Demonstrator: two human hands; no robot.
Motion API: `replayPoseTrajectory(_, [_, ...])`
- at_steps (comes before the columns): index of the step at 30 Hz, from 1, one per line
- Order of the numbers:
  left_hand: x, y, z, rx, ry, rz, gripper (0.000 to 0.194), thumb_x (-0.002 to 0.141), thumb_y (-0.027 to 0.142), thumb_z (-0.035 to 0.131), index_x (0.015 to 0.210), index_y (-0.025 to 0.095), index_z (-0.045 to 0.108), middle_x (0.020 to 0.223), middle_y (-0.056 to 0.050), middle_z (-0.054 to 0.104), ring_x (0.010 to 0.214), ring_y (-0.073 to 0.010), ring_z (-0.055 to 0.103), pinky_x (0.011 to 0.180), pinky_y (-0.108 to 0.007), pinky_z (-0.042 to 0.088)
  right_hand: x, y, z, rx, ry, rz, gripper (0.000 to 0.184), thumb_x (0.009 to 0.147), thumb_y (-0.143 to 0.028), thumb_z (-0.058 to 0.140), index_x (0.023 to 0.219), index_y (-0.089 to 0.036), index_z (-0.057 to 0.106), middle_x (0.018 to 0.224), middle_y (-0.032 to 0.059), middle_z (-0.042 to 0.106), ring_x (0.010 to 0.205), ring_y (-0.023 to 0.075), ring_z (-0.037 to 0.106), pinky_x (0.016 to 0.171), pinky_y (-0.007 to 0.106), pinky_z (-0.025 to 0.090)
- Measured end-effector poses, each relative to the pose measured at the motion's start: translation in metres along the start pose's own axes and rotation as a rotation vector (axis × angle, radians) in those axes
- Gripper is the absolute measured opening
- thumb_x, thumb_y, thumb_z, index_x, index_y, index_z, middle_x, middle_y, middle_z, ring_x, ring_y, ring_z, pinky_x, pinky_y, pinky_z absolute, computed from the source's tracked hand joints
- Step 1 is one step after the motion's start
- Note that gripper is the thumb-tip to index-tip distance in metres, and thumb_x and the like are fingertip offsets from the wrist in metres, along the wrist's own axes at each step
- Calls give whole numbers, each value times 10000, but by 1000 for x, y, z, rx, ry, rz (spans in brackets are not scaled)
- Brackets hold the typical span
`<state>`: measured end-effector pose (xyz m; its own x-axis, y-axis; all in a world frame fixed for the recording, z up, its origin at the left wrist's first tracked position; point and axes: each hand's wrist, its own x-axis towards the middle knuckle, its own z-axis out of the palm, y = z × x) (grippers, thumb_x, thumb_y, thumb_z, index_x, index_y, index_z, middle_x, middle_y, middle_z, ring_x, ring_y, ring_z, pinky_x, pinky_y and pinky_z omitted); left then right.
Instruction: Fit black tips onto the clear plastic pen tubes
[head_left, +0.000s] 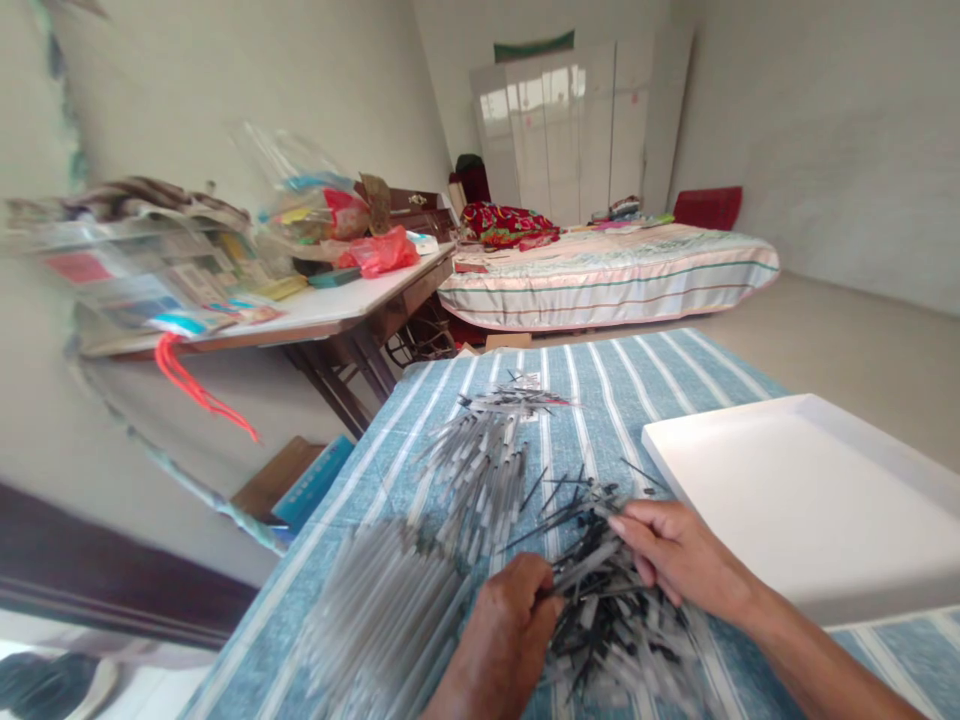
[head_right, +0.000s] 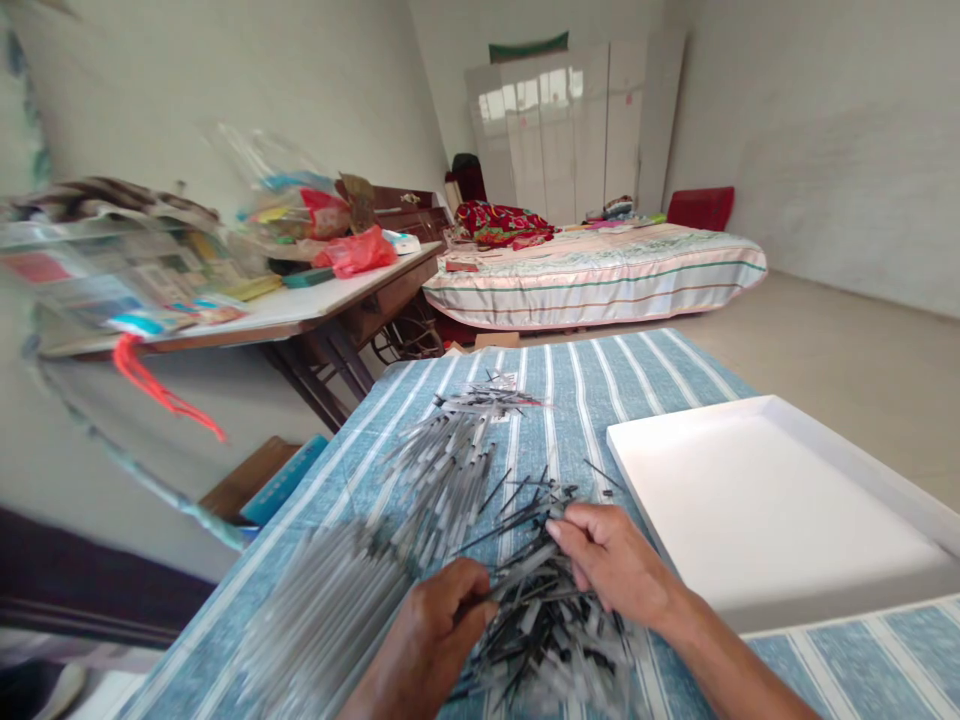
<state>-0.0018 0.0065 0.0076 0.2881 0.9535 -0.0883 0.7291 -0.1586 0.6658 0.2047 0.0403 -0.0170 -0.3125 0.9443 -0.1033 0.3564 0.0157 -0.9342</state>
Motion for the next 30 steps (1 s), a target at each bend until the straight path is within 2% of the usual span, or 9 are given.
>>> replayPoseTrajectory(4, [0,1,-1,-70,-17,-51,120,749,191,453,629,187,444,607,36,443,597,-117,421,560,-222,293,-2,2,0,54,-75,14,353,862,-448,384,633,-181,411,477,-60,538,284,33,397,322,137,252])
replayPoseTrajectory(11, [-2,-3,-1,-148,-81,-92,150,755,217,440,608,185,434,572,48,392,569,-112,385,528,-223,265,-1,4,-1,161,-171,-2,248,830,-415,469,868,-170,481,639,-43,568,399,43,503,405,149,344])
replayPoseTrajectory(16, [-2,-4,-2,-136,-68,-104,132,739,206,448,609,185,446,570,47,400,567,-112,388,532,-223,271,-1,4,0,84,-160,-9,352,857,-444,399,669,-157,475,542,-36,553,346,35,454,368,145,317])
replayPoseTrajectory(19, [-1,-6,-2,-127,-98,-97,137,733,209,457,599,184,443,568,47,400,568,-112,392,534,-222,275,-1,4,-1,183,-202,-8,237,840,-404,452,839,-170,489,610,-44,567,382,42,491,393,146,353])
replayPoseTrajectory(21, [-1,-8,-2,-124,-111,-98,143,735,211,454,595,183,444,566,46,406,566,-112,397,535,-222,277,-1,4,-1,224,-230,6,248,820,-387,495,956,-182,470,641,-51,567,393,43,502,400,145,367])
replayPoseTrajectory(23, [0,-8,-2,-121,-105,-102,143,733,214,452,594,184,443,570,43,413,573,-114,404,538,-222,282,-1,4,-2,172,-205,14,235,826,-401,480,873,-170,491,587,-56,556,353,33,467,364,134,330])
replayPoseTrajectory(26, [1,-6,-3,-121,-105,-111,132,724,221,458,596,187,447,569,42,415,571,-117,405,533,-219,286,-1,5,-1,93,-174,13,321,855,-418,414,663,-163,451,482,-57,525,297,21,407,318,122,255])
replayPoseTrajectory(28, [1,-5,-3,-127,-118,-123,130,715,225,460,590,190,447,560,42,414,561,-118,401,525,-218,289,-1,6,-1,145,-206,17,268,847,-394,437,706,-167,454,521,-55,548,319,26,439,333,121,289])
replayPoseTrajectory(30, [1,-5,-3,-135,-128,-144,133,711,237,460,587,191,452,550,42,418,551,-119,400,517,-217,290,0,7,-1,208,-239,32,198,807,-369,512,840,-179,469,596,-58,571,355,34,479,359,128,340])
